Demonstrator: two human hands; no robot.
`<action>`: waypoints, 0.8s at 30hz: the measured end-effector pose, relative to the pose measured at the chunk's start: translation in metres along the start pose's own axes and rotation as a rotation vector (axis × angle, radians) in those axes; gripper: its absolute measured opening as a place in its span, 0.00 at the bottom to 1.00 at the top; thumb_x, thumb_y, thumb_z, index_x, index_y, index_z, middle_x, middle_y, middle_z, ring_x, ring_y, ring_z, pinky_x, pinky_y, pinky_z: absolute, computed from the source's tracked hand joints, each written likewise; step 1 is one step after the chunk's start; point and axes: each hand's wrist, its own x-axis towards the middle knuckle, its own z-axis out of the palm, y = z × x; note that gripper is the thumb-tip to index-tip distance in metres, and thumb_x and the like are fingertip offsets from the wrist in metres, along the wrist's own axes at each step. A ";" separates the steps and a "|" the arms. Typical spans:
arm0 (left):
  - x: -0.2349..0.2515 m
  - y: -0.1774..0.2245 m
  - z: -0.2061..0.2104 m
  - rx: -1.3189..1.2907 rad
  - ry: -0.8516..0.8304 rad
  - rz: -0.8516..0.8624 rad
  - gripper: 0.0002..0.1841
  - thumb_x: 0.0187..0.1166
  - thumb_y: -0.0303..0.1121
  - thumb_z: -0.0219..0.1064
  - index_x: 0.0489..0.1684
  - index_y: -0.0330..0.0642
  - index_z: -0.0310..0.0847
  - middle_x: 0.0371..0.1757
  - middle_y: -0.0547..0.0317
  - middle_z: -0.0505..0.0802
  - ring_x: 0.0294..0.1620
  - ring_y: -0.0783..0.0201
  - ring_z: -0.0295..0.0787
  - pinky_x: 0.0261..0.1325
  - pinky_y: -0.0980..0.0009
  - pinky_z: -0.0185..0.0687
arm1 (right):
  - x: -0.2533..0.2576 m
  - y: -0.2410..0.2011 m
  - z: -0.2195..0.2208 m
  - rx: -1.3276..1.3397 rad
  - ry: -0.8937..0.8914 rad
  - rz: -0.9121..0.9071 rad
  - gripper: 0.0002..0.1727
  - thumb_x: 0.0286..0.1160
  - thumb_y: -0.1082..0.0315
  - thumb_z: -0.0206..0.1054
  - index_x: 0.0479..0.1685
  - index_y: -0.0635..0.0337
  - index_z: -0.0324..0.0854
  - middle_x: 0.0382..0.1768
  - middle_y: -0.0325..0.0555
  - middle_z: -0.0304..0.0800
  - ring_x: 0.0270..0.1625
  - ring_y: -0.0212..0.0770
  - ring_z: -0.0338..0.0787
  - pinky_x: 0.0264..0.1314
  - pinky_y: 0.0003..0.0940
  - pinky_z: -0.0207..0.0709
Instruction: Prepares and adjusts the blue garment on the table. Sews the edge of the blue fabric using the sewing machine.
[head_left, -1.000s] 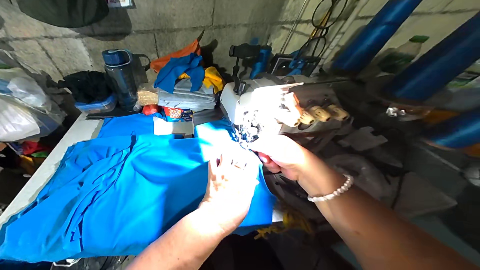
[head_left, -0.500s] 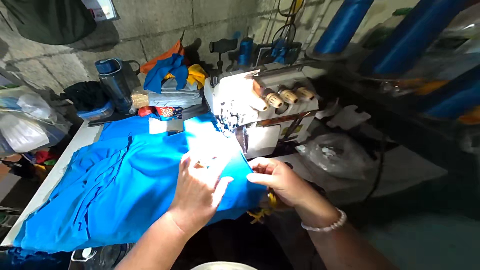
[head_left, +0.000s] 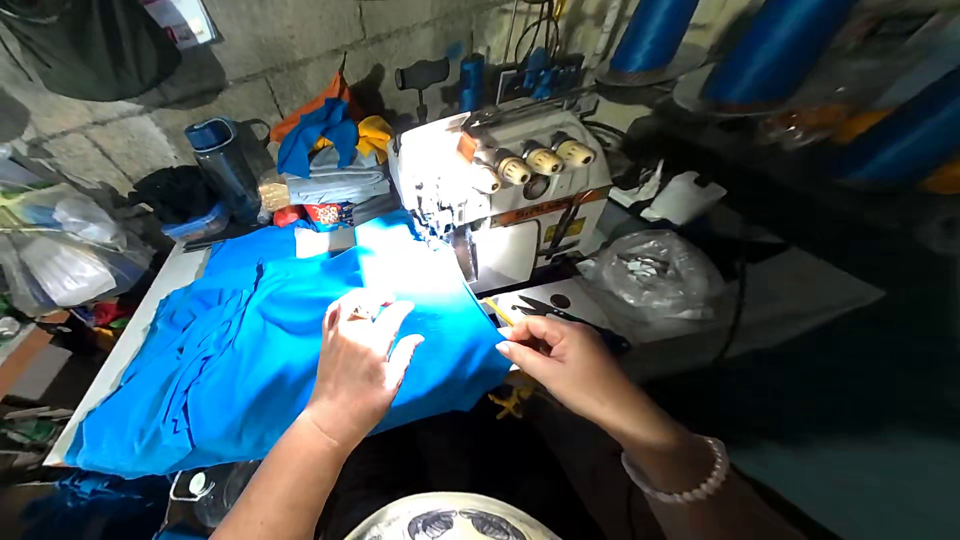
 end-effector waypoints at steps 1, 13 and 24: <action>0.000 0.003 -0.001 -0.020 0.001 0.001 0.17 0.78 0.43 0.67 0.55 0.44 0.93 0.57 0.51 0.92 0.67 0.49 0.83 0.72 0.47 0.73 | -0.002 0.000 0.001 -0.005 0.026 -0.027 0.03 0.69 0.74 0.74 0.30 0.60 0.86 0.26 0.39 0.86 0.27 0.29 0.84 0.31 0.28 0.79; 0.008 0.057 0.086 0.005 0.240 0.250 0.27 0.61 0.41 0.78 0.62 0.42 0.85 0.71 0.45 0.87 0.75 0.41 0.78 0.78 0.38 0.61 | -0.008 -0.009 -0.003 0.513 0.025 0.172 0.04 0.69 0.71 0.65 0.30 0.54 0.83 0.20 0.32 0.84 0.20 0.24 0.82 0.24 0.18 0.76; 0.021 0.000 0.053 0.213 0.113 0.255 0.19 0.73 0.28 0.65 0.60 0.52 0.93 0.62 0.54 0.94 0.65 0.47 0.87 0.67 0.41 0.75 | 0.041 -0.016 0.017 0.328 0.016 0.106 0.08 0.75 0.75 0.67 0.26 0.57 0.81 0.20 0.36 0.84 0.20 0.27 0.80 0.23 0.20 0.74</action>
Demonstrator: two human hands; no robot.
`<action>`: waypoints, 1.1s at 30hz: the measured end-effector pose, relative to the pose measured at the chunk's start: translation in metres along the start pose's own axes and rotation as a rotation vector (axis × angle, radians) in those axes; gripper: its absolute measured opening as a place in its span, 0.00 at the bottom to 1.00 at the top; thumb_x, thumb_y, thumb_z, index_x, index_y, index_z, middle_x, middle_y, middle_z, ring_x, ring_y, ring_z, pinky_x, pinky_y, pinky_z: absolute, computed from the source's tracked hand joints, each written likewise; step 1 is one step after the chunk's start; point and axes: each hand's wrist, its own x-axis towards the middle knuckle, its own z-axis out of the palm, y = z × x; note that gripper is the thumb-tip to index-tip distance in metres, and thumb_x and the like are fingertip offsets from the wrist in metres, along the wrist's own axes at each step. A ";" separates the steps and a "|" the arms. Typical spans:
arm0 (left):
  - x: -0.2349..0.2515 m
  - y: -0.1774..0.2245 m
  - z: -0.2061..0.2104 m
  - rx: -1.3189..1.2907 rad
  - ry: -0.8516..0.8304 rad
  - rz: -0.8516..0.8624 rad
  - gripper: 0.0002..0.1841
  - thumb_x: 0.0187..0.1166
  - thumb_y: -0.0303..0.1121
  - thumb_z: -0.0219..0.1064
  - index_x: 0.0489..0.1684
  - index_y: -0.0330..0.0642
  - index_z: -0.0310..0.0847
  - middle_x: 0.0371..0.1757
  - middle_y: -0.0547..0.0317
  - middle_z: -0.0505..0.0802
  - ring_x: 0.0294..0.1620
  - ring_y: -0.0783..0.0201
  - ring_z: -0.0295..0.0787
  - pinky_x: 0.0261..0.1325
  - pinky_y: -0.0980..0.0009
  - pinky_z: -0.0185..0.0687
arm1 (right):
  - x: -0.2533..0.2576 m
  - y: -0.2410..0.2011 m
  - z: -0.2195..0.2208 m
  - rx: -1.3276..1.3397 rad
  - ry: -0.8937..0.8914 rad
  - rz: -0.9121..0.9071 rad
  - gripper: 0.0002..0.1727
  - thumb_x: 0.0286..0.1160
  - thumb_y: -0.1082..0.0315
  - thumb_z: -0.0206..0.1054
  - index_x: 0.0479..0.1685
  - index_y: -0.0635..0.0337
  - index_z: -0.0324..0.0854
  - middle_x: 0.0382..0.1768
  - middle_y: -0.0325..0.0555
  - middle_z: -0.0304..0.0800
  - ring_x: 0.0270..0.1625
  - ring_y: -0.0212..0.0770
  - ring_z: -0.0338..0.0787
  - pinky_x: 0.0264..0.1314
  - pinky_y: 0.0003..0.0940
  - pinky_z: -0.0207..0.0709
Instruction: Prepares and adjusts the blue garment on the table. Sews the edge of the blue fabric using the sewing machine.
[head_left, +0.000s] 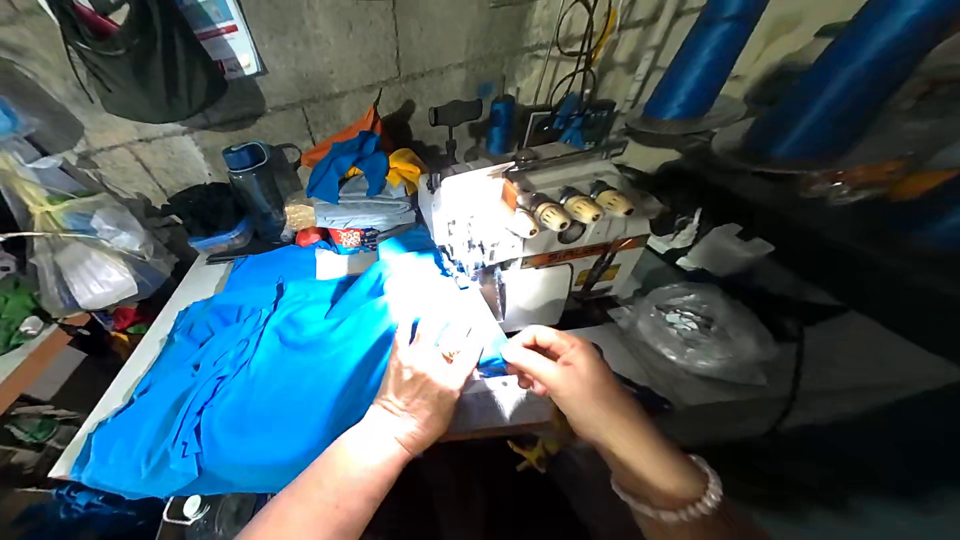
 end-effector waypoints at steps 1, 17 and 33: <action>0.002 -0.005 -0.001 -0.029 -0.002 -0.013 0.18 0.73 0.28 0.64 0.58 0.51 0.94 0.59 0.54 0.94 0.65 0.47 0.88 0.69 0.39 0.74 | 0.008 -0.003 0.003 0.018 -0.002 0.015 0.10 0.76 0.76 0.66 0.26 0.57 0.80 0.19 0.36 0.82 0.18 0.26 0.78 0.22 0.20 0.72; 0.063 -0.089 0.004 -0.354 -0.647 -0.555 0.21 0.92 0.36 0.52 0.76 0.37 0.78 0.79 0.40 0.80 0.84 0.44 0.70 0.86 0.47 0.62 | 0.007 0.037 -0.038 -0.887 0.157 -0.102 0.19 0.73 0.69 0.75 0.60 0.70 0.86 0.54 0.74 0.87 0.60 0.77 0.85 0.62 0.77 0.73; 0.005 -0.022 -0.079 -0.903 -0.169 -0.768 0.06 0.74 0.26 0.70 0.43 0.37 0.84 0.35 0.60 0.90 0.32 0.75 0.86 0.38 0.78 0.84 | 0.011 -0.015 -0.046 -0.402 -0.076 -0.110 0.18 0.75 0.72 0.70 0.64 0.64 0.83 0.34 0.48 0.87 0.26 0.39 0.82 0.28 0.41 0.78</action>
